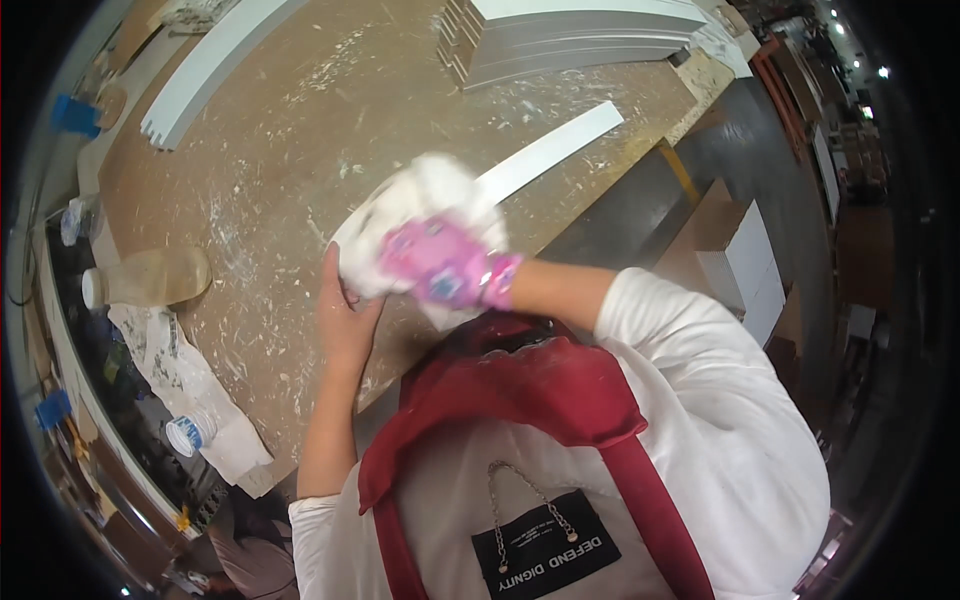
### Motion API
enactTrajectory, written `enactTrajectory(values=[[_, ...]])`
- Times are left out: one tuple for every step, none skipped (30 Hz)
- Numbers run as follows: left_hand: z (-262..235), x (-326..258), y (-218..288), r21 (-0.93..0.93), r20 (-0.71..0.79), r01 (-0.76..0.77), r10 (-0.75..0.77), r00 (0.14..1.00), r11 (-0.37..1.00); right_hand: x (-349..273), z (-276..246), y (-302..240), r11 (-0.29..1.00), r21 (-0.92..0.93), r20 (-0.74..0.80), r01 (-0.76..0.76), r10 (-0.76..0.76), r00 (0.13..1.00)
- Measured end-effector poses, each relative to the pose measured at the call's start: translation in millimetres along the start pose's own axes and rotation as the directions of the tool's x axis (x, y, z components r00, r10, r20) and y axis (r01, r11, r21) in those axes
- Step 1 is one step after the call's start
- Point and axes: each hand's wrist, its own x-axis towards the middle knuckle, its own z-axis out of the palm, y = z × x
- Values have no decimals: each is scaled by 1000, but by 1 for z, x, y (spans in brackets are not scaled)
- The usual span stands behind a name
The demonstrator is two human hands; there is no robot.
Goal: The person cleans white slats one at a time using a white cloth and liquid from a bottle.
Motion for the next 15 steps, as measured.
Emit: enactTrajectory(values=[[-4,-3,2,-69,64,121,-117,991,990,-15,-4,32,998,38,-179,48,-41,983],[-2,-2,2,-82,64,81,-76,995,993,-36,0,62,919,-378,-285,-111,-1,959],[-4,-4,4,-58,60,88,-85,995,994,-42,-38,83,796,-504,-69,-335,350,934],[-4,-1,10,-46,69,83,-80,994,995,-80,-50,140,701,-636,-224,-323,232,947],[-6,-1,12,-24,70,87,-86,994,996,-95,-84,149,620,-636,-242,-459,405,882],[-4,2,10,-7,77,37,-37,996,999,-136,-88,188,542,-700,-426,-465,206,881],[-6,1,7,-1,74,48,-48,996,999,-130,-108,176,699,-303,-450,-648,494,744],[-4,3,7,-5,77,49,-49,996,999,-122,-106,162,690,-451,-344,-566,451,824],[1,4,6,-16,80,52,-50,996,999,-109,-98,145,666,-589,-221,-459,413,883],[5,2,1,-28,65,62,-60,996,998,-96,-66,133,712,-603,-202,-359,299,933],[6,0,-1,-51,57,102,-99,993,993,-67,-40,94,805,-565,-294,-179,7,956],[6,-2,-2,-79,56,135,-130,990,988,-40,-14,58,967,-201,-17,-159,158,987],[6,-3,-2,-105,54,167,-162,985,980,-12,-10,30,981,84,272,-174,146,951],[11,-1,-5,-130,-42,-11,5,999,991,13,-7,1,894,300,533,-334,133,836],[6,2,9,-133,21,118,-116,993,984,11,1,-33,998,34,341,-53,38,939]])
